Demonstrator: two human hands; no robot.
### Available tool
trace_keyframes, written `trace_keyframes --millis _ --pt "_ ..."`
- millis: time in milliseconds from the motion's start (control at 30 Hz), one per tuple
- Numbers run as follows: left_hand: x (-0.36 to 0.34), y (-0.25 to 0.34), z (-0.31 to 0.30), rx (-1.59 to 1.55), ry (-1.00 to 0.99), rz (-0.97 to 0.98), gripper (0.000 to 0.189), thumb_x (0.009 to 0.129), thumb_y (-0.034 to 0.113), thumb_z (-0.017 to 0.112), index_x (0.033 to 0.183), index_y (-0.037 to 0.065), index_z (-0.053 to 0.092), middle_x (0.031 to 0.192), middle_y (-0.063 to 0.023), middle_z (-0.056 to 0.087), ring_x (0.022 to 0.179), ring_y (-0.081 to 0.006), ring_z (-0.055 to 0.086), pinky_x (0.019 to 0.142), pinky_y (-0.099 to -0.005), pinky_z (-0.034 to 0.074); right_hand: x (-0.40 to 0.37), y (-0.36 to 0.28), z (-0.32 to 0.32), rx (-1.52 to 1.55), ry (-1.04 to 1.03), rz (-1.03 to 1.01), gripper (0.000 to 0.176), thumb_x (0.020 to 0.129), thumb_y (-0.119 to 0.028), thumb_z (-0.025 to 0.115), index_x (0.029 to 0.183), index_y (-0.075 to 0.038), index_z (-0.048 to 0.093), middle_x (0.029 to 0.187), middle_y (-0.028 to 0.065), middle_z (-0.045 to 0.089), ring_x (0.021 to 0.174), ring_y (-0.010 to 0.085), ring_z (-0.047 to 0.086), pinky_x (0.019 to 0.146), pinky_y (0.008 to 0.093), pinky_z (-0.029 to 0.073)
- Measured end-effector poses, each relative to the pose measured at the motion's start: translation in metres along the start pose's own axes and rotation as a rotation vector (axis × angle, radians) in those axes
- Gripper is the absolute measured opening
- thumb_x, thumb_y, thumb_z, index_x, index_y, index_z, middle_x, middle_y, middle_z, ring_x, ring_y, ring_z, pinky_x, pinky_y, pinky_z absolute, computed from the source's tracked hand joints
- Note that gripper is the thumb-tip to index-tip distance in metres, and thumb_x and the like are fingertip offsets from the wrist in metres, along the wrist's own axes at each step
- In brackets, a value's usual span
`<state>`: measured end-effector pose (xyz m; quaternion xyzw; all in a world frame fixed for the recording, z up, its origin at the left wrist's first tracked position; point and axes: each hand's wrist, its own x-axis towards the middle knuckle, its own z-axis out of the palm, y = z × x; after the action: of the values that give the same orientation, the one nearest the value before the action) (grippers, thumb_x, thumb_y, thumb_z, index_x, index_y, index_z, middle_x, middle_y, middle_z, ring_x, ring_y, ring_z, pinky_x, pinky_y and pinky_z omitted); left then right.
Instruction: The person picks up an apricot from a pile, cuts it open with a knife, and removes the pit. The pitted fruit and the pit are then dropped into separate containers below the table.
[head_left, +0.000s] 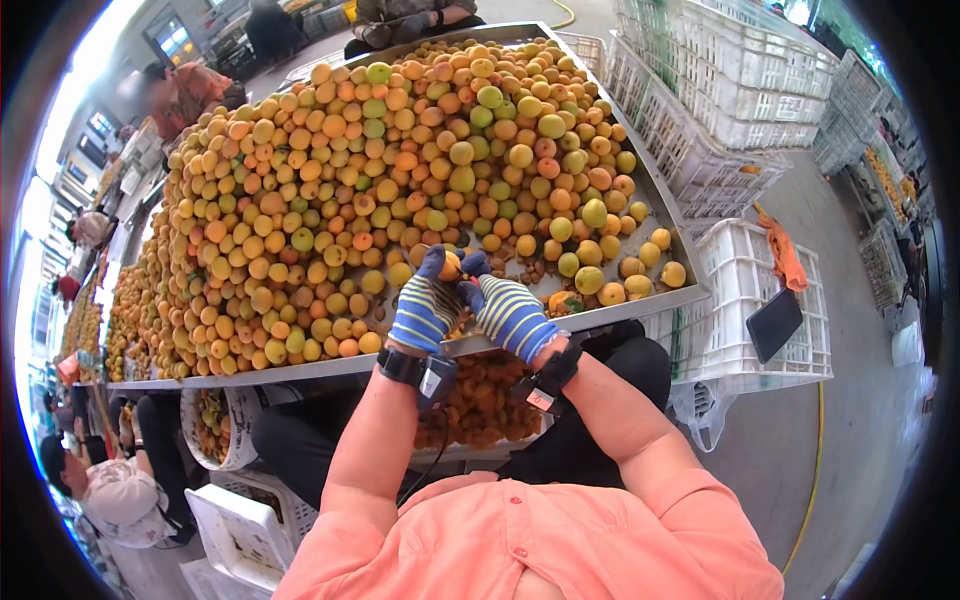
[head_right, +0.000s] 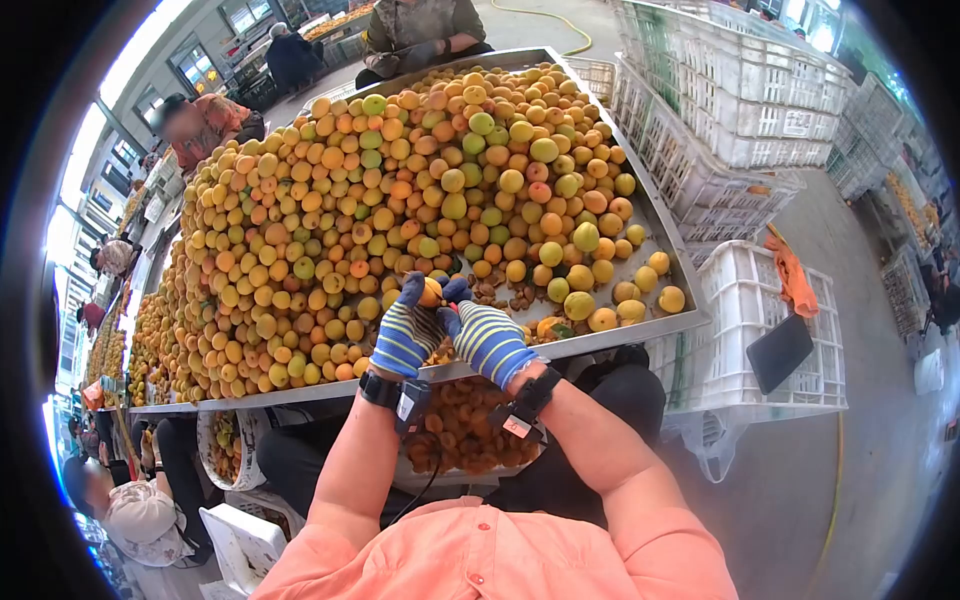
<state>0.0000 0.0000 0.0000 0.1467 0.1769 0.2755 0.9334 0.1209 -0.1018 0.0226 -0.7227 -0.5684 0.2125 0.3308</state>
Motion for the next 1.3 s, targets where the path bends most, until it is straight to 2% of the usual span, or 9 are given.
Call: trace_keyframes --millis 167,400,467,567,633,767,933,1133,1300 --pt "0.004 0.005 0.009 0.631 0.162 0.270 0.034 0.087 0.014 0.063 0.114 -0.003 0.050 0.109 -0.0229 0.062 0.094 -0.0297 0.064 0.079 -0.0357 0.056 0.007 0.002 0.003 0.036 -0.042 0.008 0.041 0.094 -0.035 0.047 0.087 0.004 0.060 0.074 0.0269 0.060 0.076 0.0420 0.059 0.066 0.0482 0.046" --pt "-0.005 0.008 0.018 0.715 0.106 0.276 0.039 0.084 0.016 0.062 0.114 -0.005 0.050 0.109 -0.0238 0.061 0.092 -0.0313 0.065 0.080 -0.0391 0.056 0.009 0.010 0.007 0.099 -0.044 -0.331 0.031 0.095 -0.025 0.046 0.080 -0.001 0.059 0.057 0.0136 0.054 0.056 0.0306 0.057 0.048 0.0400 0.042" --pt "-0.006 0.006 0.019 0.581 0.108 0.260 0.030 0.083 0.010 0.057 0.110 -0.004 0.052 0.104 -0.0219 0.063 0.087 -0.0287 0.065 0.077 -0.0356 0.056 0.010 0.012 0.003 0.716 -0.389 0.169 0.024 0.095 -0.021 0.045 0.089 -0.002 0.057 0.059 0.0129 0.055 0.053 0.0289 0.055 0.046 0.0391 0.041" --pt "-0.007 0.007 0.019 0.439 0.131 0.260 0.029 0.079 0.008 0.054 0.106 -0.004 0.053 0.100 -0.0217 0.062 0.086 -0.0304 0.064 0.080 -0.0378 0.055 0.008 0.007 0.000 0.714 -0.374 0.134 0.026 0.096 -0.025 0.045 0.097 -0.002 0.058 0.055 0.0129 0.052 0.049 0.0303 0.051 0.047 0.0389 0.040" --pt "-0.001 0.019 0.012 0.335 0.161 0.278 0.034 0.078 0.012 0.055 0.107 -0.007 0.052 0.102 -0.0217 0.060 0.090 -0.0316 0.062 0.084 -0.0391 0.054 0.006 0.012 0.013 0.185 0.025 -0.430 0.034 0.096 -0.032 0.046 0.092 -0.002 0.061 0.052 0.0130 0.049 0.049 0.0309 0.050 0.048 0.0391 0.041" --pt "0.005 0.053 -0.023 0.064 0.141 0.300 0.025 0.081 0.009 0.053 0.100 -0.007 0.056 0.097 -0.0187 0.061 0.089 -0.0300 0.062 0.082 -0.0360 0.056 0.006 -0.004 -0.029 0.256 -0.188 0.105 0.041 0.090 -0.040 0.056 0.103 -0.001 0.060 0.074 0.0181 0.062 0.068 0.0336 0.061 0.059 0.0397 0.046" --pt "-0.009 0.016 0.018 0.486 0.105 0.134 0.027 0.090 0.018 0.051 0.104 -0.004 0.058 0.095 -0.0164 0.063 0.083 -0.0257 0.064 0.071 -0.0319 0.057 0.011 -0.005 -0.029 0.163 0.140 -0.053 0.053 0.078 -0.047 0.069 0.102 -0.001 0.057 0.077 0.0216 0.064 0.074 0.0368 0.064 0.064 0.0387 0.050" --pt "-0.012 0.012 0.006 0.747 -0.118 -0.096 0.033 0.093 0.023 0.045 0.115 -0.001 0.054 0.095 -0.0112 0.064 0.075 -0.0166 0.065 0.061 -0.0279 0.055 0.014 0.004 -0.037 0.224 0.132 -0.184 0.044 0.077 -0.036 0.072 0.097 0.000 0.058 0.077 0.0215 0.063 0.075 0.0371 0.064 0.063 0.0382 0.050" --pt "-0.022 -0.018 0.034 0.646 0.146 0.417 0.035 0.089 0.017 0.046 0.121 0.001 0.047 0.092 -0.0086 0.059 0.080 -0.0139 0.060 0.065 -0.0232 0.052 0.023 0.015 -0.021 0.603 0.289 -0.028 0.034 0.077 -0.028 0.071 0.091 0.002 0.063 0.071 0.0134 0.065 0.062 0.0205 0.062 0.059 0.0321 0.049"
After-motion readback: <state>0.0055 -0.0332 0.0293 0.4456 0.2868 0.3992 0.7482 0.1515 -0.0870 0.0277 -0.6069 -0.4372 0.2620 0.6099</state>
